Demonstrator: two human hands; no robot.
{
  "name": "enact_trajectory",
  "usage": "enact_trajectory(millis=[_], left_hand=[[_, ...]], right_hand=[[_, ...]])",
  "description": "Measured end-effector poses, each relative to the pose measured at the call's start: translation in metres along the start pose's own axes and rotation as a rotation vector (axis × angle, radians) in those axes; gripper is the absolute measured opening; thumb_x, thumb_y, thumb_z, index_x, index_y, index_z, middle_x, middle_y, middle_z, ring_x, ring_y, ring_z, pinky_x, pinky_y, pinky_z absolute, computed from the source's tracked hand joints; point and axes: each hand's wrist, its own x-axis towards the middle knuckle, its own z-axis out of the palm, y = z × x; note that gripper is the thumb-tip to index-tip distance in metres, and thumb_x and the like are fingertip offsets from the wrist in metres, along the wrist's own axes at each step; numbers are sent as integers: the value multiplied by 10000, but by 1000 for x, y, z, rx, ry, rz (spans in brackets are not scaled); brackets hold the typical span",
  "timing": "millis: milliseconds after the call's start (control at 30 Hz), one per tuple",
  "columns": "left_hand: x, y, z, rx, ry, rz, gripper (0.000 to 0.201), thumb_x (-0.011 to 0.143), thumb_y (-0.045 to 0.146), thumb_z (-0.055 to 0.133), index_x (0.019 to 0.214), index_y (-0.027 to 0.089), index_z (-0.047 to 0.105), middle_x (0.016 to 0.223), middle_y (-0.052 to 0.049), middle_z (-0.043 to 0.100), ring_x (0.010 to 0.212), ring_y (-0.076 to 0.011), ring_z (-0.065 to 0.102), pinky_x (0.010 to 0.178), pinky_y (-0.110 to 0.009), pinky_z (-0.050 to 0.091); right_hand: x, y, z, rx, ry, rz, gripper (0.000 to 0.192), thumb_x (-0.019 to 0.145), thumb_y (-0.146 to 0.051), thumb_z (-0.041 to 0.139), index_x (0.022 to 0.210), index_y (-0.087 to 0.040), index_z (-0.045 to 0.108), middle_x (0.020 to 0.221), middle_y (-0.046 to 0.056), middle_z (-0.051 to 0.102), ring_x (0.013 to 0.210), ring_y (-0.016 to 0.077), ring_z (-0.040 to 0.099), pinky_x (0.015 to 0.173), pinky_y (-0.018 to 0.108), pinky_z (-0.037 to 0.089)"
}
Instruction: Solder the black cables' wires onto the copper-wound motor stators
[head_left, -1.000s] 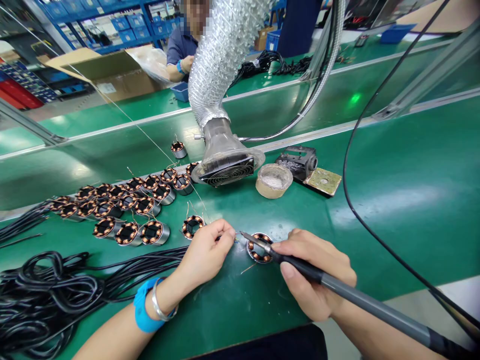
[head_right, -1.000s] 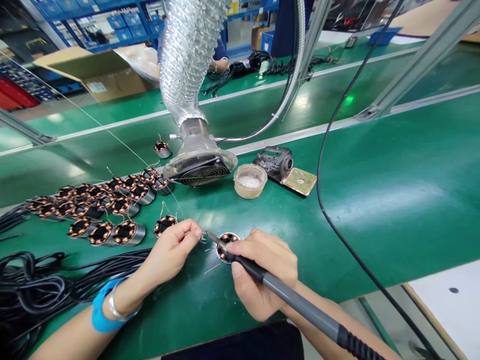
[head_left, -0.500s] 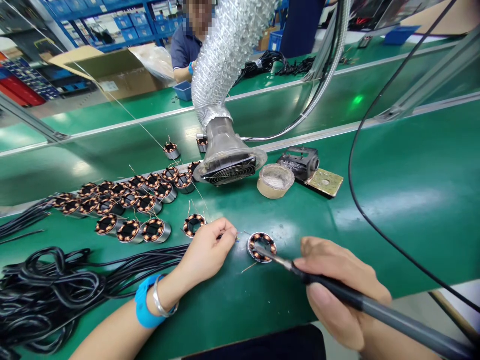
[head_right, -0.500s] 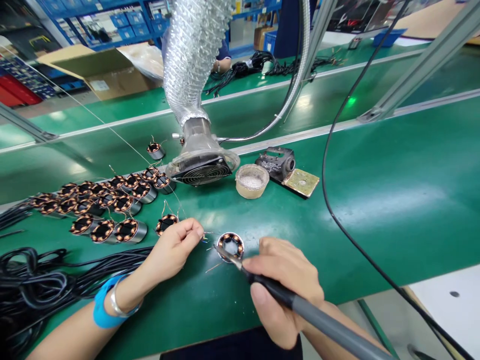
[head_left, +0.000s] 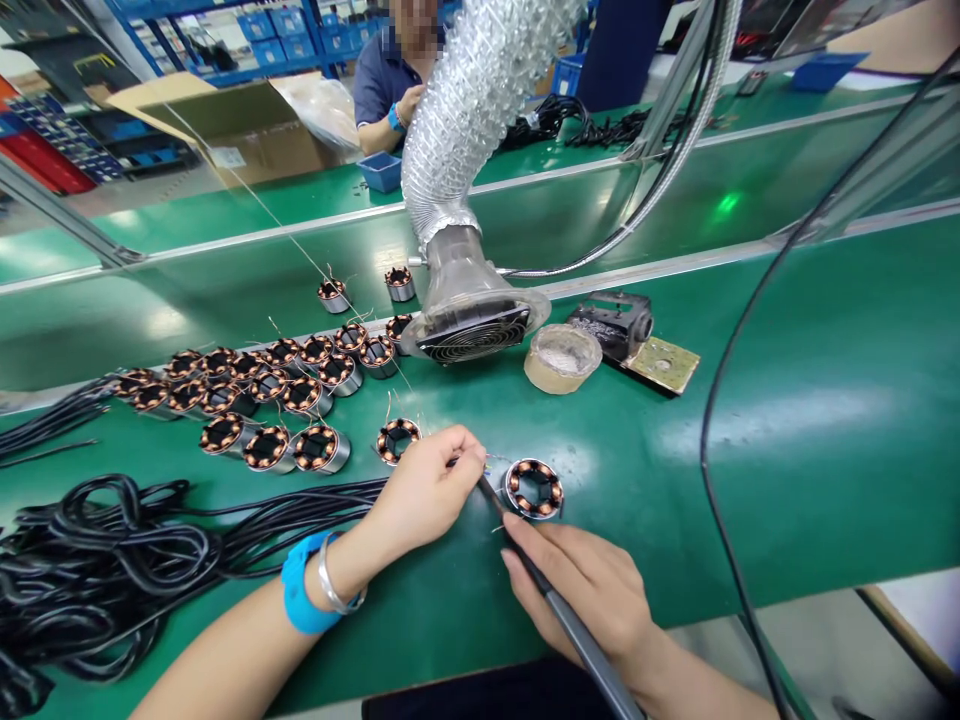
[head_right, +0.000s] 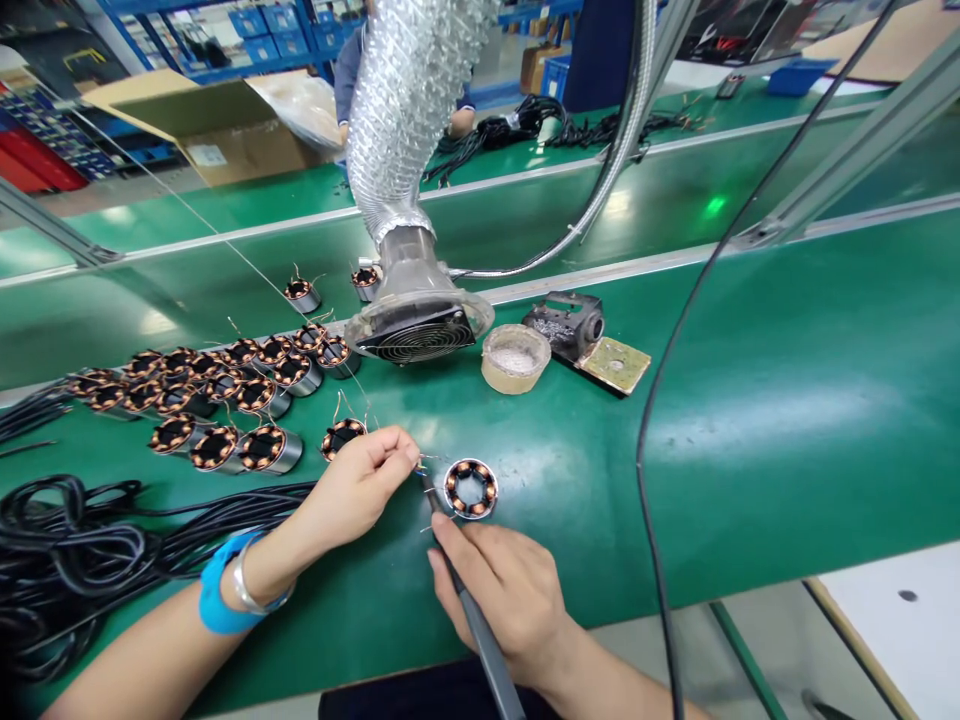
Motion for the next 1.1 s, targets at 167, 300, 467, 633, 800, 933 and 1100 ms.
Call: enact_trajectory(millis=[167, 300, 467, 633, 800, 933, 1100], left_hand=[[-1, 2, 0, 8, -8, -6, 221, 894, 310, 458, 719, 185, 512, 607, 53, 439, 581, -115, 394, 559, -234, 300], [-1, 2, 0, 8, -1, 8, 211, 888, 297, 457, 719, 185, 515, 626, 46, 459, 607, -121, 414, 583, -238, 316], [0, 2, 0, 18, 2, 6, 203, 879, 293, 459, 718, 186, 519, 630, 43, 469, 611, -123, 423, 584, -236, 317], [-1, 2, 0, 10, 2, -4, 210, 880, 304, 464, 712, 188, 509, 611, 51, 447, 583, -117, 400, 559, -231, 302], [-1, 1, 0, 6, -6, 2, 240, 900, 325, 453, 712, 185, 504, 605, 59, 423, 578, -111, 385, 557, -232, 300], [1, -1, -1, 3, -26, 3, 260, 903, 347, 456, 702, 184, 483, 602, 62, 392, 576, -107, 359, 551, -230, 286], [1, -1, -7, -30, -101, -39, 281, 906, 392, 445, 716, 186, 470, 612, 62, 356, 581, -110, 324, 552, -235, 271]], right_hand=[[0, 0, 3, -22, 70, 24, 364, 795, -60, 650, 1155, -112, 642, 770, 62, 714, 604, 171, 675, 581, 284, 580], [1, -1, 4, -18, 83, 32, 356, 790, -63, 656, 1143, -109, 643, 754, 60, 708, 587, 166, 666, 556, 284, 575], [1, 2, 6, 0, 95, 38, 357, 788, -83, 649, 1141, -136, 648, 777, 58, 722, 603, 174, 688, 568, 279, 589], [0, 3, 7, 15, 96, 36, 362, 786, -90, 652, 1145, -142, 644, 789, 57, 728, 595, 168, 686, 563, 273, 588], [1, 1, 2, 68, 90, 30, 362, 777, -71, 646, 1136, -114, 641, 751, 61, 710, 572, 167, 664, 541, 284, 574], [6, -6, -14, 202, 94, -12, 327, 750, -53, 591, 1070, -94, 645, 665, 41, 665, 512, 151, 612, 497, 292, 542], [4, -13, -51, 247, 29, -14, 296, 736, -51, 559, 1010, -126, 644, 644, 30, 654, 545, 172, 638, 537, 317, 566]])
